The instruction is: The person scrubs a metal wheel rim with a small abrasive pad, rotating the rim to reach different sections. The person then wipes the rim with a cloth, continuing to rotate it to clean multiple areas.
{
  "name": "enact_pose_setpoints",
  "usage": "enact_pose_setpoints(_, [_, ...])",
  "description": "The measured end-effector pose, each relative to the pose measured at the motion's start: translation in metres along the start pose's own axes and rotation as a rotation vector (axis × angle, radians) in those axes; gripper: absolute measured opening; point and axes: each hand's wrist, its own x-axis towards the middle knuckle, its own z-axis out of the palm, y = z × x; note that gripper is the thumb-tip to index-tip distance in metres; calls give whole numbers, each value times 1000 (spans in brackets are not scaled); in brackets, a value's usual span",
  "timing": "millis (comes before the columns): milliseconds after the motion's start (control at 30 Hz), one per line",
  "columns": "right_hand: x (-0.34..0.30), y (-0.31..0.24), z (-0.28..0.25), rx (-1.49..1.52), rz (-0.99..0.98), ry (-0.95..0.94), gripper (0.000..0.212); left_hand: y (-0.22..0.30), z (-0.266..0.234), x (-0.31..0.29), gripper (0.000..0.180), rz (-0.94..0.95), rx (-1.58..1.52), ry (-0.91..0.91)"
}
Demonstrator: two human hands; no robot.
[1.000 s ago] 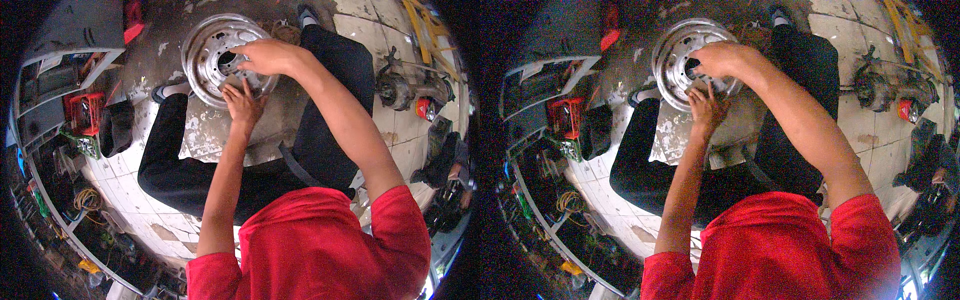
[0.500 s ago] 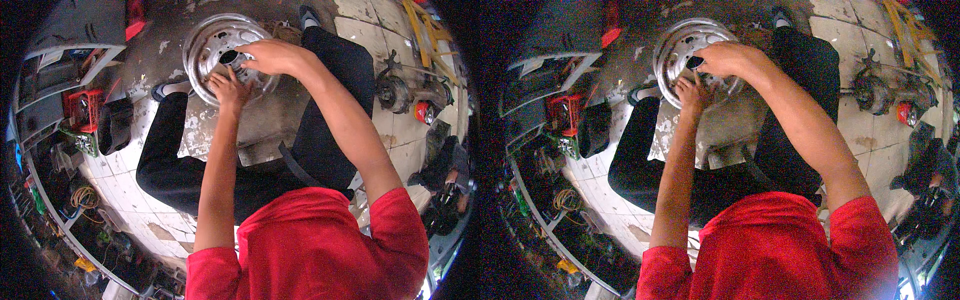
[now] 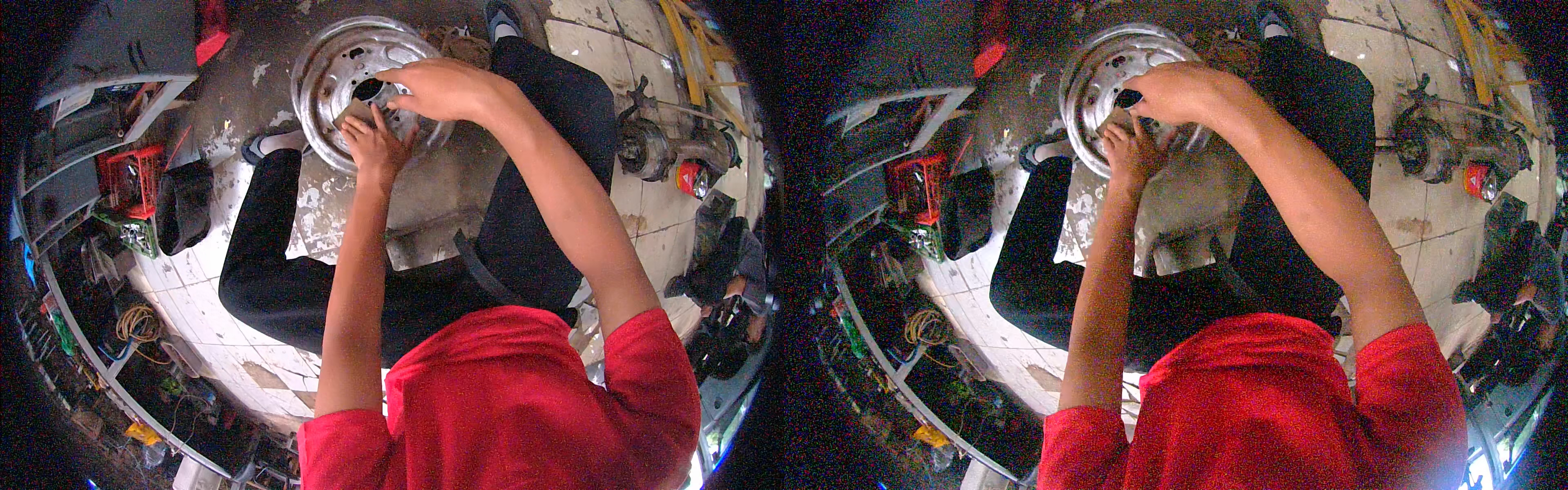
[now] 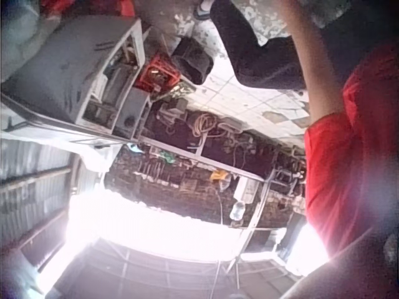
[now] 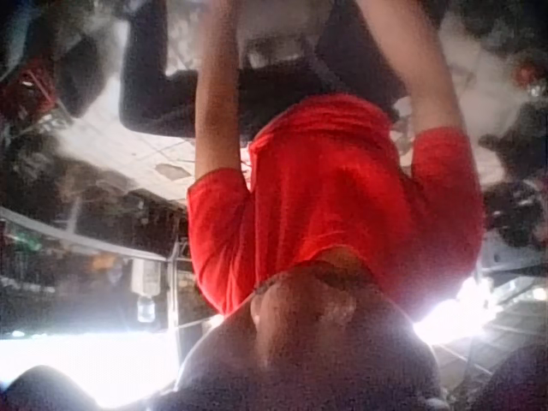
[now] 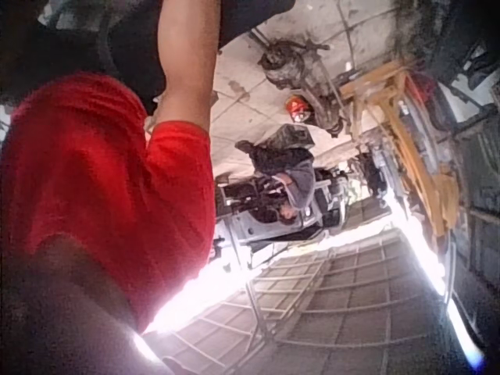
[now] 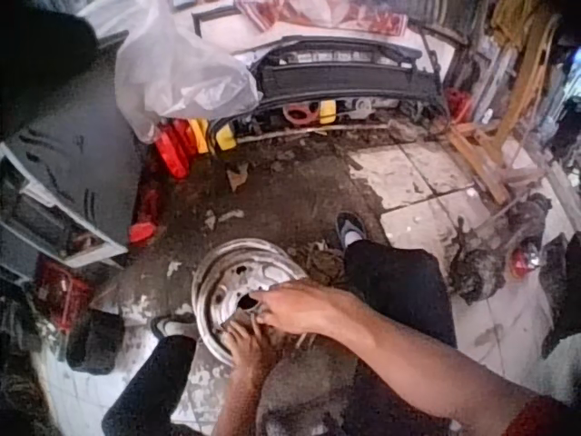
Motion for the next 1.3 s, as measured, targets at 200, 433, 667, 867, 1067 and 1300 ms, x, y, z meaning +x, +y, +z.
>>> enact_pose_setpoints(200, [0,-4,2,-11,-26,49,50,9,1,-11,100,-3,59,-2])
enact_pose_setpoints(433, [-7,-6,-4,16,-28,11,49,-3,8,-1,103,6,58,135])
enact_pose_setpoints(667, [-8,-20,-15,58,-86,6,48,-14,8,2,102,38,-36,204])
enact_pose_setpoints(867, [-12,-11,-11,9,-39,4,49,-5,9,-21,103,101,-171,252])
enact_pose_setpoints(1067, [-15,-22,-17,76,-91,47,49,-19,1,-13,99,81,-133,215])
enact_pose_setpoints(1300, [-16,-11,-8,15,-85,23,49,-11,9,-29,102,116,-159,189])
